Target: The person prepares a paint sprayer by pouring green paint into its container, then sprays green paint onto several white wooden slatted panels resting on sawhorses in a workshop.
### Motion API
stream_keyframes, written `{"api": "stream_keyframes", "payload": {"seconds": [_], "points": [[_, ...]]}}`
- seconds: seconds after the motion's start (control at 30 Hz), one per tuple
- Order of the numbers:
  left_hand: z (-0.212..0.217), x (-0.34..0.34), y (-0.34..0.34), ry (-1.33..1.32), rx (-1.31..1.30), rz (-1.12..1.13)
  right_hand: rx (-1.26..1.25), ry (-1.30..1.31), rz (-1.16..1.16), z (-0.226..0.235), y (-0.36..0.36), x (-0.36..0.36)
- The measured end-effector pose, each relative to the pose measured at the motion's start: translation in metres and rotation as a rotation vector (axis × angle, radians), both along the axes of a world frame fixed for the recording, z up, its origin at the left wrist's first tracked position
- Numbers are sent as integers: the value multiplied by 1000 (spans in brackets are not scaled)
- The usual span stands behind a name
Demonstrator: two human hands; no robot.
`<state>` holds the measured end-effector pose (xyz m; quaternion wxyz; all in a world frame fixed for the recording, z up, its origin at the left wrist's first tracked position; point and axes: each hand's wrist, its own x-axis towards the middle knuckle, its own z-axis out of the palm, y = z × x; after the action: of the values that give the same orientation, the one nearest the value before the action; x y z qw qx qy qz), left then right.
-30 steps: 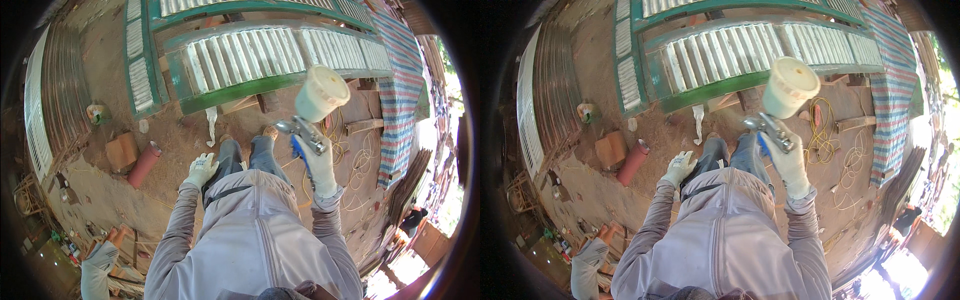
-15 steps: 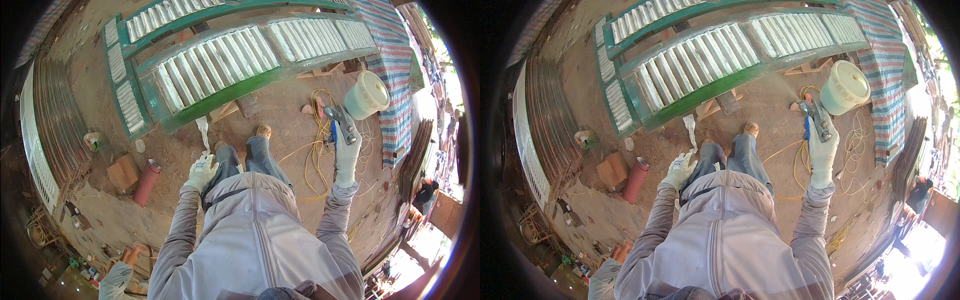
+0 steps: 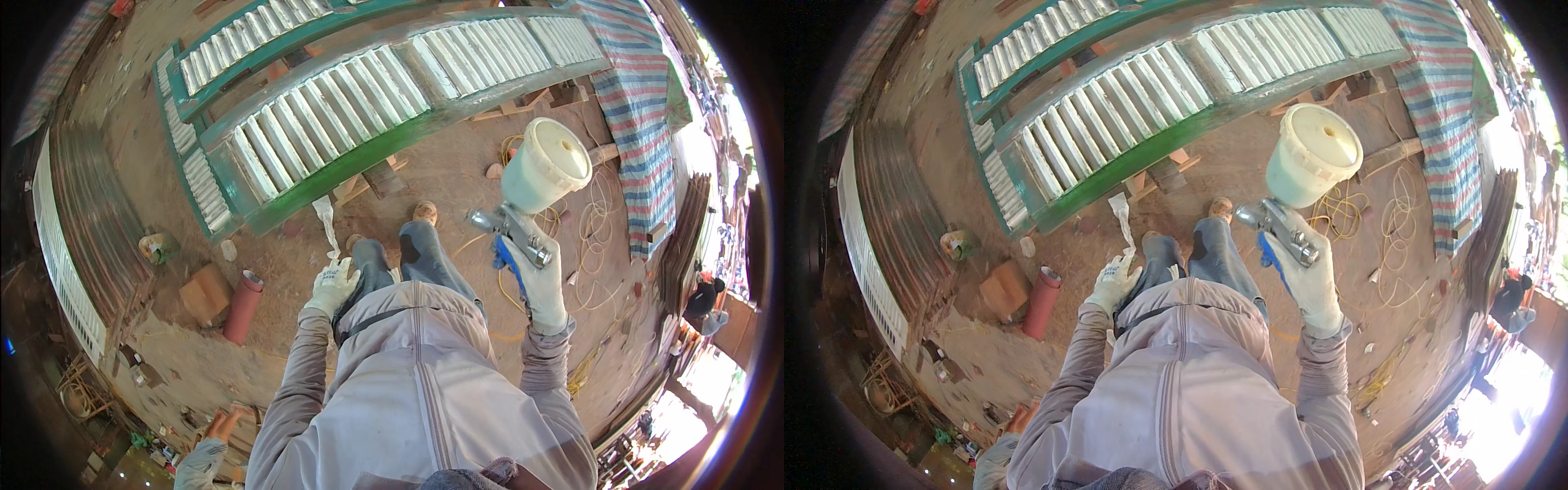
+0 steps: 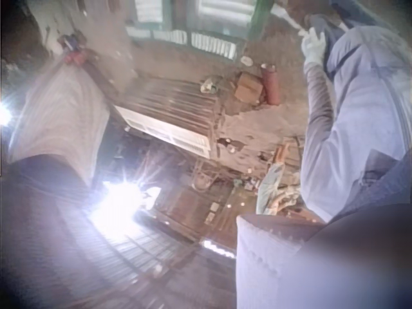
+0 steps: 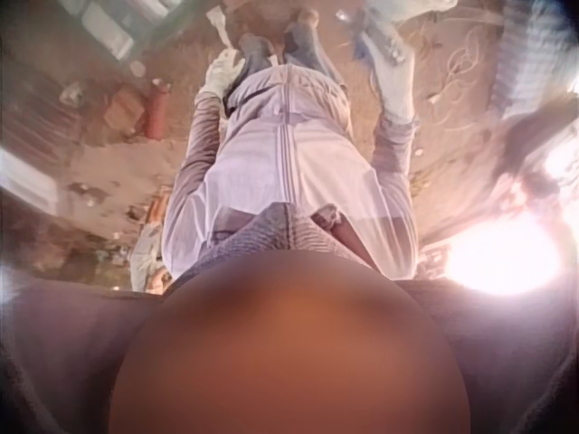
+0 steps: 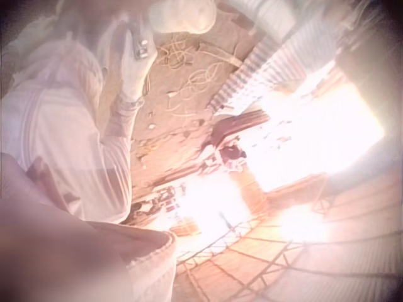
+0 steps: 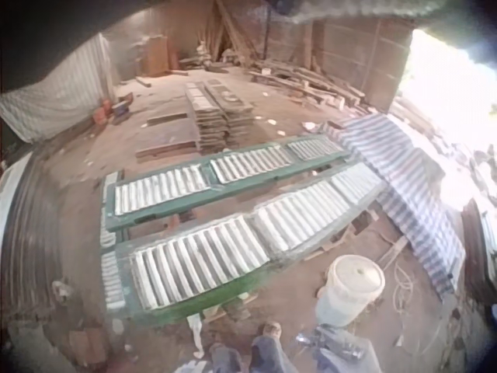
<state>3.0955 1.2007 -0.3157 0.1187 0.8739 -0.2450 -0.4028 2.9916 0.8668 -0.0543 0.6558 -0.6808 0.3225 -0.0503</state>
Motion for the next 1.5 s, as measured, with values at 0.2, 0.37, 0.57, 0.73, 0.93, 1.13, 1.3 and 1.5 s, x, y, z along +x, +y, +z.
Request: {"api": "stream_keyframes", "payload": {"seconds": [0.2, 0.37, 0.57, 0.73, 0.93, 1.13, 1.3, 1.5], "points": [[-3, 4, -22, 2, 2, 12, -225, 41, -147, -4, -51, -3], [-7, 4, -32, 28, -43, 41, -415, 60, -266, -8, -86, -14], [-8, 4, -41, 45, -40, 30, -563, 60, -165, -8, -88, -5], [0, 10, -51, 48, -7, 21, -221, 83, -30, -1, -64, 5], [2, 16, -56, -5, -7, 19, -24, 1, 64, -13, -60, 18], [2, 16, -62, -2, -20, 45, -206, 62, -33, -17, -97, 21], [4, 13, -73, 24, 18, 52, -256, 17, -151, -18, -129, 12], [2, 12, -86, 21, -12, 22, -504, 26, -254, -24, -155, -1]]}}
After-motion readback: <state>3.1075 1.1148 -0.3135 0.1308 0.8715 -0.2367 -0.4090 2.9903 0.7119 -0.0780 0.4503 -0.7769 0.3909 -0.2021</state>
